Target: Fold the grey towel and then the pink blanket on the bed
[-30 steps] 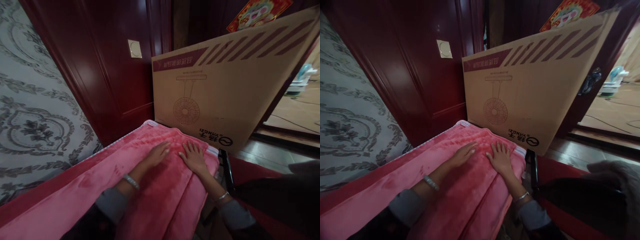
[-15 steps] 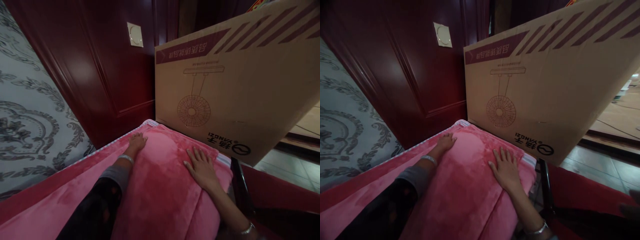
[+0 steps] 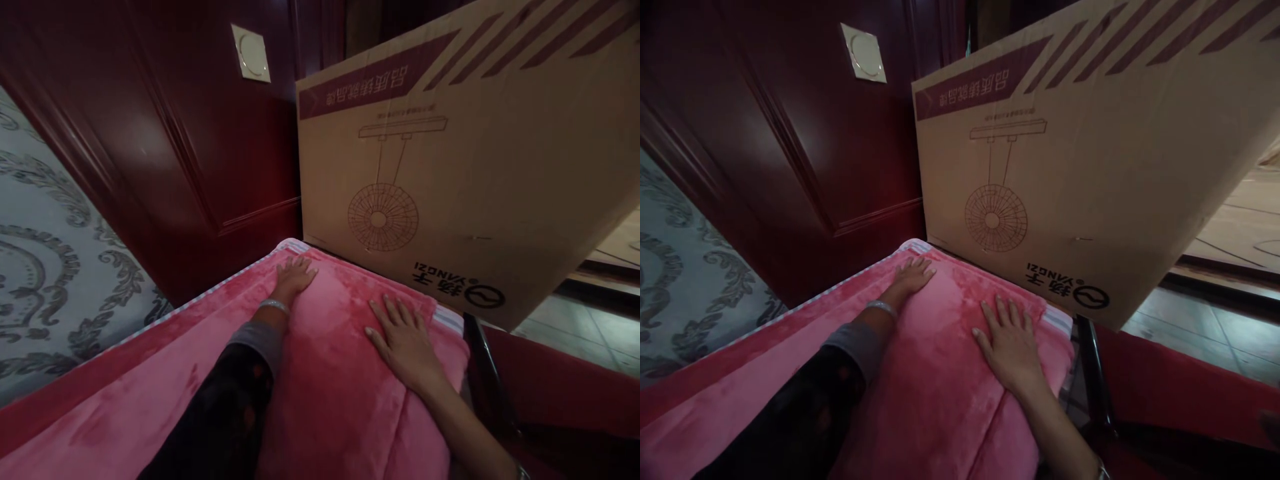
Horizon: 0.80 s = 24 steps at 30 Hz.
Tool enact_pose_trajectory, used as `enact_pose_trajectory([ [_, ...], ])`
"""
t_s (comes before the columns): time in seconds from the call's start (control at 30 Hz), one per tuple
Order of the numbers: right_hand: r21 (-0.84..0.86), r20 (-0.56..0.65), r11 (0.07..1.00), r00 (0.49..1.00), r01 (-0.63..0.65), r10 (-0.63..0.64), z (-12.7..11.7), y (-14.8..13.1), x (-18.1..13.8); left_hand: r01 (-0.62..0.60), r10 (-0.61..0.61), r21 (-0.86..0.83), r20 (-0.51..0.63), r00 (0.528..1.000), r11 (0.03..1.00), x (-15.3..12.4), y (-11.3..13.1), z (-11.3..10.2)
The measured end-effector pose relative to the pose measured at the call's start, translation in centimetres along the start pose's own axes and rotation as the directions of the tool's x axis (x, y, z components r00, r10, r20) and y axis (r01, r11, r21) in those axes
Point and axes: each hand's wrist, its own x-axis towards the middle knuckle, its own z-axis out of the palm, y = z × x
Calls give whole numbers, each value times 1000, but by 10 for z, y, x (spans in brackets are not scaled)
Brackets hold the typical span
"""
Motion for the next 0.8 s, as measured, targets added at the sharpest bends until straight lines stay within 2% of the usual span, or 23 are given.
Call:
enact_pose_trajectory([
  [0.1,12,9,1000,1000,-12,12,-2,-1,0,51,-51,2,15,999,999,-2,-25,-10],
  [0.2,5,25,1000,999,-20,19,-4,-2,0,32,-32,1,27,999,999,-21,-44,-20],
  [0.27,6,27,1000,999,-21,21,-5,-2,0,-46,46,6,-12,999,999,-45,-53,-20],
  [0.37,20,10,1000,1000,-10,10,-4,-1,0,-298,300,39,-47,953,954,-84,-68,-9],
  [0.43,26,2,1000,1000,0,0,-2,0,0,-346,348,55,-33,937,937,-103,-85,0],
  [0.5,20,2,1000,1000,-1,1,-3,0,0,-245,247,69,-25,969,967,-113,-104,3],
  [0.6,-3,6,1000,1000,-7,7,-5,0,-1,-46,46,109,3,999,993,-117,-124,-6],
  [0.7,-19,12,1000,1000,-6,6,-7,-1,-2,119,-115,170,-33,993,978,-129,-119,-19],
  [0.77,-24,10,1000,1000,-4,5,-8,-2,-3,107,-90,174,-99,991,979,-150,-104,-20],
  [0.8,-24,8,1000,1000,-2,2,-7,-2,-3,31,-13,164,-112,994,986,-164,-95,-18],
])
